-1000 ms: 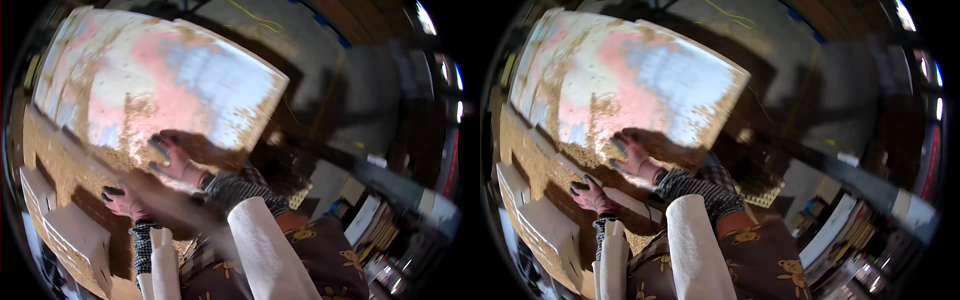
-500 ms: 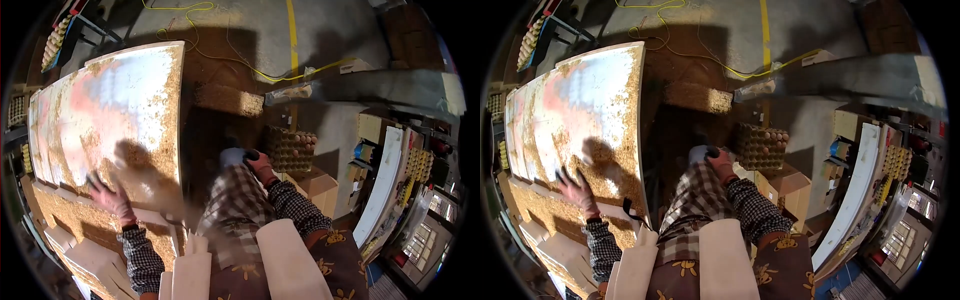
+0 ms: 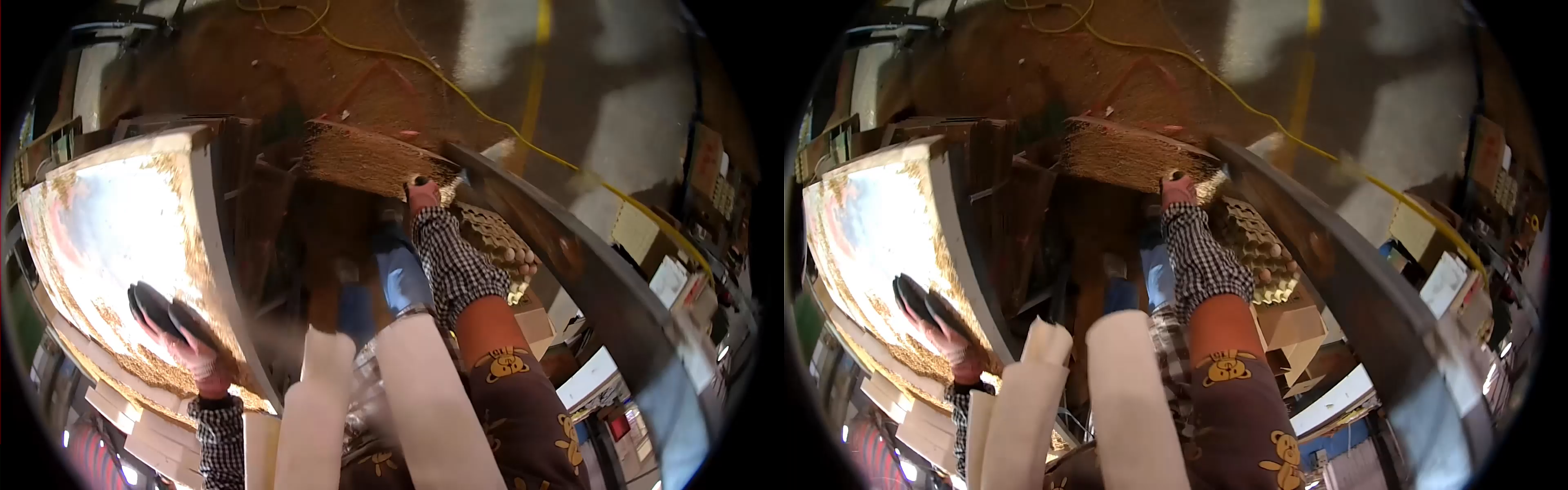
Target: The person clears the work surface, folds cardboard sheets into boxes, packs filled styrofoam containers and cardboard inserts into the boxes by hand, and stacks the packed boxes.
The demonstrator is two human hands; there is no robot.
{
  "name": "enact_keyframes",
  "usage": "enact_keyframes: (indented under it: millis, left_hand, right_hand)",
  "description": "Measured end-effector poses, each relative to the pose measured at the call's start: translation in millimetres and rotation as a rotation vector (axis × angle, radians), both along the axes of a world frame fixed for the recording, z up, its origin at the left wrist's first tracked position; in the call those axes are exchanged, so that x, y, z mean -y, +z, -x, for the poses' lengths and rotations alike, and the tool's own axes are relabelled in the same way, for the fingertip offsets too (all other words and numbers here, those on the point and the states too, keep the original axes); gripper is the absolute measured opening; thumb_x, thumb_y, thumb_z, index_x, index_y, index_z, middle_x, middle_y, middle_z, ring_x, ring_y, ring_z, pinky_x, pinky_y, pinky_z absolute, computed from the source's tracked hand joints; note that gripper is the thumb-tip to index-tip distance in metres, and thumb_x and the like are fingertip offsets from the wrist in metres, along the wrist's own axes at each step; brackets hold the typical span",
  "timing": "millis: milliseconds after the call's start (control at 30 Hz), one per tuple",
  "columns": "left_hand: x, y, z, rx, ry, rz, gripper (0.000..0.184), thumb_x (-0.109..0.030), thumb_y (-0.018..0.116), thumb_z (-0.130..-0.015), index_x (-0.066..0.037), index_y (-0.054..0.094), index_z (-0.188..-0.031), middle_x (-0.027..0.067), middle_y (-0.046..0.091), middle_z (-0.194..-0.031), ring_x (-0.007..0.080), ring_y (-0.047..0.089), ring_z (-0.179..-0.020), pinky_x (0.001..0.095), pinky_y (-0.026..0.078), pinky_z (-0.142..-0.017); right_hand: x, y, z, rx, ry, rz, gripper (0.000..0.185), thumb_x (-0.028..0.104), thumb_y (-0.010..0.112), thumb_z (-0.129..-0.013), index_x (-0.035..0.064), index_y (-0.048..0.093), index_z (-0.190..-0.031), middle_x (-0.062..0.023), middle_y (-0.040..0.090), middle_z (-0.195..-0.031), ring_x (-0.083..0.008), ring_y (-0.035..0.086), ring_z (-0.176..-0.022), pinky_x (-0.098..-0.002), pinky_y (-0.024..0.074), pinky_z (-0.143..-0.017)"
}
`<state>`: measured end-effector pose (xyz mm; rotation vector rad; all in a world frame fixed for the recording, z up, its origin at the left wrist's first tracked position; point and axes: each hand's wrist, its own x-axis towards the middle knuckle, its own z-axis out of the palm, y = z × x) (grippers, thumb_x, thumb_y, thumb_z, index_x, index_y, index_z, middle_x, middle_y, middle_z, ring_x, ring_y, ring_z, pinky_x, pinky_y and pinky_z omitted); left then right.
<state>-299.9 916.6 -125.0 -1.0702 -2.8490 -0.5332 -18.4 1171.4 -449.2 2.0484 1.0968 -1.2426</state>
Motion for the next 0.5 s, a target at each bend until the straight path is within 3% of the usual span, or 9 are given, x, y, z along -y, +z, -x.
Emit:
enact_keyframes:
  millis: [100, 167, 200, 233, 300, 367, 433, 467, 500]
  left_hand:
    - [-9, 1, -3, -0.033, 0.023, 0.103, 0.048, -0.021, 0.032, -0.101, 0.005, 0.038, -0.140, 0.0209, 0.036, -0.145, 0.0329, 0.033, -0.136, 0.0424, 0.026, -0.112]
    - [-8, -2, 0, 0.004, 0.033, 0.080, 0.055, -0.029, 0.032, -0.099, 0.006, 0.036, -0.141, 0.0248, 0.032, -0.147, 0.0375, 0.031, -0.136, 0.0463, 0.026, -0.111]
    - [-9, -2, 0, 0.006, 0.032, 0.080, 0.055, -0.029, 0.032, -0.099, 0.006, 0.035, -0.141, 0.0247, 0.032, -0.147, 0.0376, 0.031, -0.136, 0.0465, 0.026, -0.111]
    - [-9, -1, 0, 0.013, 0.034, 0.088, 0.056, -0.030, 0.031, -0.099, 0.006, 0.035, -0.141, 0.0247, 0.032, -0.147, 0.0377, 0.031, -0.136, 0.0466, 0.026, -0.111]
    - [-10, 0, 0, 0.012, 0.038, 0.095, 0.056, -0.031, 0.031, -0.099, 0.006, 0.035, -0.141, 0.0246, 0.032, -0.147, 0.0379, 0.031, -0.136, 0.0468, 0.026, -0.111]
    - [-10, 4, 0, 0.001, 0.041, 0.114, 0.057, -0.032, 0.030, -0.099, 0.006, 0.034, -0.142, 0.0246, 0.031, -0.147, 0.0381, 0.031, -0.136, 0.0471, 0.025, -0.111]
    - [-6, 5, -1, -0.012, 0.057, 0.172, 0.058, -0.033, 0.029, -0.099, 0.005, 0.034, -0.142, 0.0245, 0.031, -0.147, 0.0383, 0.031, -0.136, 0.0473, 0.025, -0.111]
    - [-8, 2, -3, 0.000, 0.056, 0.087, 0.051, -0.026, 0.031, -0.101, 0.004, 0.036, -0.141, 0.0195, 0.034, -0.147, 0.0324, 0.032, -0.137, 0.0433, 0.025, -0.113]
    - [-11, 4, -4, 0.018, 0.047, 0.064, 0.050, -0.024, 0.034, -0.100, 0.005, 0.037, -0.141, 0.0200, 0.034, -0.147, 0.0327, 0.032, -0.136, 0.0433, 0.024, -0.113]
  right_hand:
    - [-4, -59, 24, 0.241, 0.055, 0.119, 0.090, 0.044, 0.063, -0.086, 0.0018, 0.011, -0.147, -0.0174, 0.028, -0.151, -0.0321, 0.035, -0.135, -0.0406, 0.0322, -0.112]
    - [15, -73, 36, 0.359, 0.192, -0.054, 0.092, 0.048, 0.065, -0.085, 0.0018, 0.015, -0.147, -0.0178, 0.029, -0.150, -0.0317, 0.038, -0.133, -0.0408, 0.0348, -0.110]
    - [2, -71, 33, 0.332, 0.005, 0.009, 0.086, 0.050, 0.067, -0.082, 0.0003, 0.029, -0.142, -0.0174, 0.032, -0.148, -0.0302, 0.042, -0.130, -0.0420, 0.0393, -0.106]
    - [-3, -60, 28, 0.338, 0.016, 0.023, 0.086, 0.050, 0.067, -0.082, 0.0003, 0.029, -0.142, -0.0174, 0.032, -0.148, -0.0302, 0.042, -0.130, -0.0420, 0.0393, -0.106]
    - [-18, -55, 27, 0.247, -0.199, 0.049, 0.067, 0.043, 0.067, -0.085, 0.0007, 0.045, -0.132, -0.0160, 0.045, -0.138, -0.0281, 0.050, -0.122, -0.0400, 0.0437, -0.101]
    - [-1, -100, 17, 0.295, 0.274, 0.058, 0.045, 0.031, 0.063, -0.090, 0.0020, 0.054, -0.123, -0.0140, 0.058, -0.122, -0.0255, 0.058, -0.110, -0.0379, 0.0491, -0.090]
    - [10, -123, 4, 0.227, -0.079, -0.020, 0.045, 0.035, 0.063, -0.088, 0.0008, 0.057, -0.117, -0.0163, 0.063, -0.111, -0.0272, 0.062, -0.097, -0.0383, 0.0515, -0.080]
    - [11, -117, 0, 0.212, -0.169, -0.044, 0.045, 0.036, 0.062, -0.088, 0.0005, 0.058, -0.115, -0.0169, 0.064, -0.108, -0.0276, 0.063, -0.094, -0.0384, 0.0521, -0.077]
    - [10, -109, -3, 0.197, -0.260, -0.070, 0.045, 0.037, 0.062, -0.087, 0.0002, 0.059, -0.114, -0.0174, 0.065, -0.106, -0.0280, 0.065, -0.091, -0.0385, 0.0527, -0.074]
